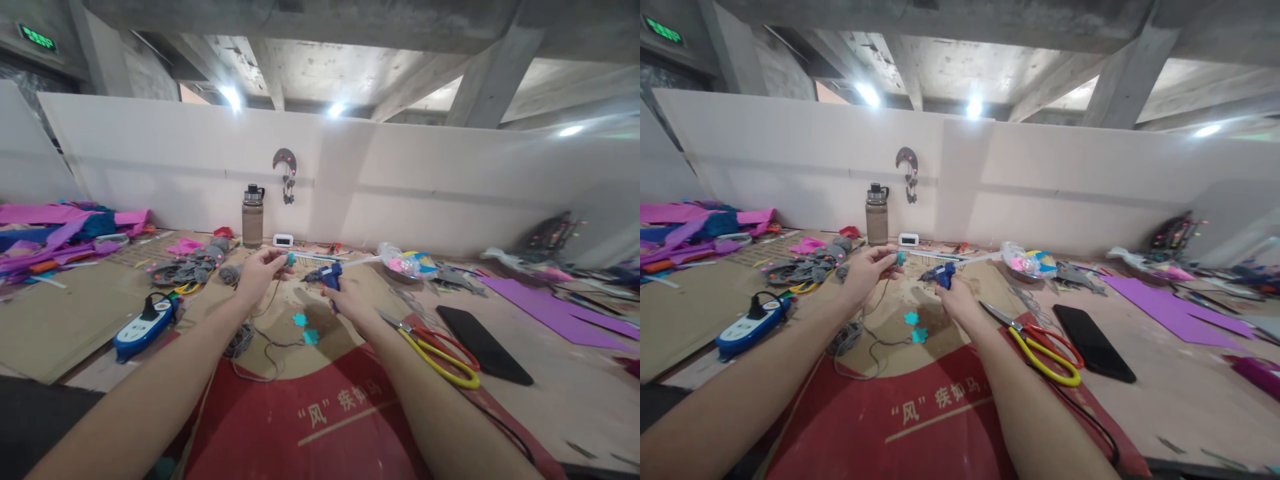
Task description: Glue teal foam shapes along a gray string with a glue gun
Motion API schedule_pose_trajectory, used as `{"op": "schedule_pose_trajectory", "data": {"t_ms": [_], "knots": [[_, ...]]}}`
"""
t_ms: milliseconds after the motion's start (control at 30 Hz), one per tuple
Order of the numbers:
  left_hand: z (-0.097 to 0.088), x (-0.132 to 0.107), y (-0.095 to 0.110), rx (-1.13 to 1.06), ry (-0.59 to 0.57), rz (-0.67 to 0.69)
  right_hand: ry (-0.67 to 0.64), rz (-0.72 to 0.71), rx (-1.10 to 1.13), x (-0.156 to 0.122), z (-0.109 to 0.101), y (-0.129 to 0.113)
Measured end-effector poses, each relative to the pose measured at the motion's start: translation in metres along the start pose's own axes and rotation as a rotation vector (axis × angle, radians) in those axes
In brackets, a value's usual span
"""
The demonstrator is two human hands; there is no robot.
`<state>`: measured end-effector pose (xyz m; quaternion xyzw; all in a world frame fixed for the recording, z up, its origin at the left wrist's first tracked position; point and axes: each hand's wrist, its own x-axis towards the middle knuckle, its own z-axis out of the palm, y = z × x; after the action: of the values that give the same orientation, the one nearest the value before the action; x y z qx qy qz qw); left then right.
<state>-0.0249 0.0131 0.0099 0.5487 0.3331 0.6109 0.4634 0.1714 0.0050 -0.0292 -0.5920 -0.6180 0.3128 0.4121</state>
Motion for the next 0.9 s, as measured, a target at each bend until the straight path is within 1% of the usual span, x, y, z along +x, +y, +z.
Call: {"op": "schedule_pose_trajectory", "data": {"t_ms": [67,100,167,200,233,267,333,433,500,567,600,667,767,900], "knots": [[0.0,0.0,-0.001,0.03,-0.013,0.002,0.019,0.013,-0.102,0.006,-0.004,0.006],[0.0,-0.001,-0.001,0.067,-0.016,0.012,0.069,-0.011,-0.15,0.007,-0.007,0.008],[0.001,-0.002,0.0,0.196,0.008,0.068,0.223,-0.108,-0.221,0.006,-0.011,0.008],[0.002,-0.003,0.001,0.278,0.031,0.113,0.279,-0.164,-0.248,0.004,-0.011,0.006],[0.002,-0.004,0.002,0.361,0.056,0.162,0.312,-0.217,-0.246,0.002,-0.01,0.003],[0.003,-0.005,0.003,0.435,0.079,0.212,0.31,-0.252,-0.205,-0.001,-0.007,-0.002],[0.005,-0.009,0.006,0.548,0.099,0.304,0.239,-0.279,0.019,-0.006,0.004,-0.013],[0.009,-0.014,0.01,0.631,0.086,0.41,0.083,-0.217,0.486,-0.015,0.024,-0.031],[0.012,-0.017,0.011,0.645,0.068,0.425,-0.065,-0.169,0.728,-0.02,0.033,-0.04],[0.015,-0.02,0.011,0.611,0.035,0.371,-0.159,-0.122,0.871,-0.024,0.036,-0.045],[0.016,-0.02,0.01,0.568,0.014,0.322,-0.169,-0.108,0.902,-0.026,0.036,-0.047],[0.019,-0.021,0.008,0.441,-0.031,0.205,-0.121,-0.116,0.886,-0.027,0.034,-0.047],[0.024,-0.022,0.005,0.235,-0.088,0.061,0.013,-0.183,0.706,-0.027,0.029,-0.045],[0.027,-0.021,0.002,0.069,-0.12,-0.073,0.189,-0.326,0.362,-0.029,0.022,-0.046]]}}
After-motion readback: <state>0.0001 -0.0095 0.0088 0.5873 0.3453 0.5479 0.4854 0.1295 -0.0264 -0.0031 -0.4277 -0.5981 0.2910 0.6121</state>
